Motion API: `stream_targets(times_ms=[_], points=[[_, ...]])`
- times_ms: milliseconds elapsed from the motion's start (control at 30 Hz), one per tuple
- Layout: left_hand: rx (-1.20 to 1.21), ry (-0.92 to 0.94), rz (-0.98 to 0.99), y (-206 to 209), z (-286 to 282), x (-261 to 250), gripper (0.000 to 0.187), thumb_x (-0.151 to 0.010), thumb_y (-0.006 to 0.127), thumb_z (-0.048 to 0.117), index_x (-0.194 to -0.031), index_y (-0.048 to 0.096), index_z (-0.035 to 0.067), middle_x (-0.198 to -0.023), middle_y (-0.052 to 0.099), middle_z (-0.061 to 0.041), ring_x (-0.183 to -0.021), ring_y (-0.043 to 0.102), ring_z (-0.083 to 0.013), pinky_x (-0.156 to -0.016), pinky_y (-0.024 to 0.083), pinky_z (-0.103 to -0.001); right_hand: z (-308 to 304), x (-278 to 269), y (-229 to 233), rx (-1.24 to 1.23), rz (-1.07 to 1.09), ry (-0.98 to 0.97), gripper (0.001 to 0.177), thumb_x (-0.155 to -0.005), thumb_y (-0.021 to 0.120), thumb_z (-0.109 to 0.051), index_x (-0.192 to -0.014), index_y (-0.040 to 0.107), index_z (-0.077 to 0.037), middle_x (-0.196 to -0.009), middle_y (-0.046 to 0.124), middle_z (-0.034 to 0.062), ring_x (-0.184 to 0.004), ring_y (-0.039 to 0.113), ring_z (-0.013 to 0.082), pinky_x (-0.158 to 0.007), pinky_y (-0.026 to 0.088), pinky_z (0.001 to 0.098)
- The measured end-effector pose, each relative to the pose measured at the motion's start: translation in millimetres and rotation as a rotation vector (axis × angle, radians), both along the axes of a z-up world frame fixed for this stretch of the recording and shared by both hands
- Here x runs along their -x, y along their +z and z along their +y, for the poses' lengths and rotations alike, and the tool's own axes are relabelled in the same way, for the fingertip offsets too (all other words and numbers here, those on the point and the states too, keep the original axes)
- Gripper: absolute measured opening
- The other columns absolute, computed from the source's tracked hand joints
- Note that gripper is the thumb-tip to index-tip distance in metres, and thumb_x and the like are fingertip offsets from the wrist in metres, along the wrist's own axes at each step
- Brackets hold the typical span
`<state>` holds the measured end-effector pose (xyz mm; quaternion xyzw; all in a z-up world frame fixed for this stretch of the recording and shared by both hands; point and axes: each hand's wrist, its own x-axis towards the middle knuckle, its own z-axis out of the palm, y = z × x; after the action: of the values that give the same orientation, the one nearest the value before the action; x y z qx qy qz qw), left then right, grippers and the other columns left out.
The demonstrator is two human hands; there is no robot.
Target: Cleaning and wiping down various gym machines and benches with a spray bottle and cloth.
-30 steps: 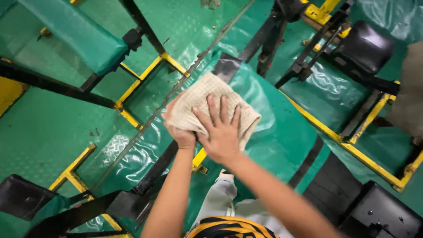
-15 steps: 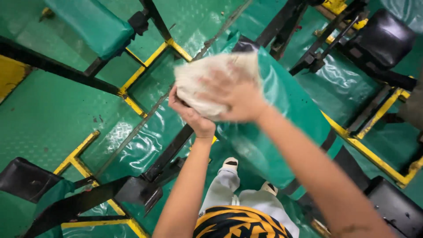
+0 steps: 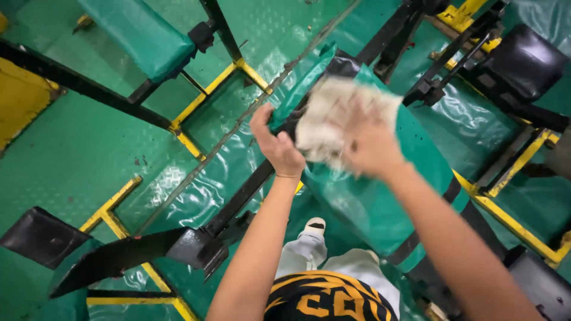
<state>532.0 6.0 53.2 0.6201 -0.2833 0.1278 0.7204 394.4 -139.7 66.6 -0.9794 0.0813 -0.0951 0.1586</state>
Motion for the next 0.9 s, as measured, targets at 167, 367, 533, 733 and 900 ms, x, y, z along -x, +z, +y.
stream_targets(times_ms=[167, 367, 533, 733, 900], points=[[-0.441, 0.202, -0.153, 20.0, 0.5, 3.1, 0.031, -0.103, 0.054, 0.023, -0.127, 0.068, 0.009, -0.132, 0.065, -0.014, -0.118, 0.059, -0.0364, -0.107, 0.046, -0.045, -19.0, -68.6, -0.6, -0.162, -0.129, -0.700, 0.069, -0.105, 0.044, -0.048, -0.163, 0.034, -0.013, -0.171, 0.019, 0.0193, -0.157, 0.015, 0.0449, -0.119, 0.009, 0.0703], [-0.527, 0.270, -0.192, -17.8, -3.9, -2.3, 0.033, -0.095, 0.056, 0.017, -0.126, 0.064, 0.008, -0.132, 0.064, -0.011, -0.121, 0.057, -0.0365, -0.110, 0.041, -0.047, 32.8, -46.7, -3.3, 0.165, -0.082, -0.231, 0.069, -0.091, 0.059, -0.054, -0.153, 0.047, -0.028, -0.166, 0.027, 0.0135, -0.156, 0.010, 0.0450, -0.120, 0.003, 0.0711], [-0.543, 0.289, -0.225, 19.9, 0.3, 4.4, 0.033, -0.095, 0.064, 0.027, -0.125, 0.065, 0.013, -0.131, 0.065, -0.006, -0.122, 0.059, -0.0313, -0.109, 0.039, -0.046, -40.1, 68.5, -86.3, -0.023, -0.042, -0.694, 0.071, -0.104, 0.050, -0.053, -0.161, 0.037, -0.012, -0.168, 0.031, 0.0166, -0.156, 0.021, 0.0416, -0.123, 0.011, 0.0634], [-0.608, 0.328, -0.301, 24.0, -5.5, 1.0, 0.044, -0.088, 0.071, 0.039, -0.126, 0.062, 0.017, -0.126, 0.064, -0.004, -0.118, 0.059, -0.0293, -0.105, 0.038, -0.047, -78.0, 193.8, -193.9, -0.307, 0.054, -1.263, 0.063, -0.112, 0.041, -0.056, -0.159, 0.042, -0.014, -0.154, 0.045, 0.0193, -0.137, 0.043, 0.0439, -0.113, 0.036, 0.0591], [-0.662, 0.363, -0.333, 20.0, -5.5, 3.3, 0.043, -0.091, 0.070, 0.040, -0.127, 0.061, 0.019, -0.127, 0.063, -0.004, -0.118, 0.058, -0.0293, -0.104, 0.037, -0.048, -26.5, 99.3, -162.1, -0.392, 0.033, -1.474, 0.086, -0.102, 0.046, -0.060, -0.163, 0.011, -0.010, -0.168, 0.016, 0.0244, -0.150, 0.008, 0.0568, -0.113, 0.014, 0.0722]])
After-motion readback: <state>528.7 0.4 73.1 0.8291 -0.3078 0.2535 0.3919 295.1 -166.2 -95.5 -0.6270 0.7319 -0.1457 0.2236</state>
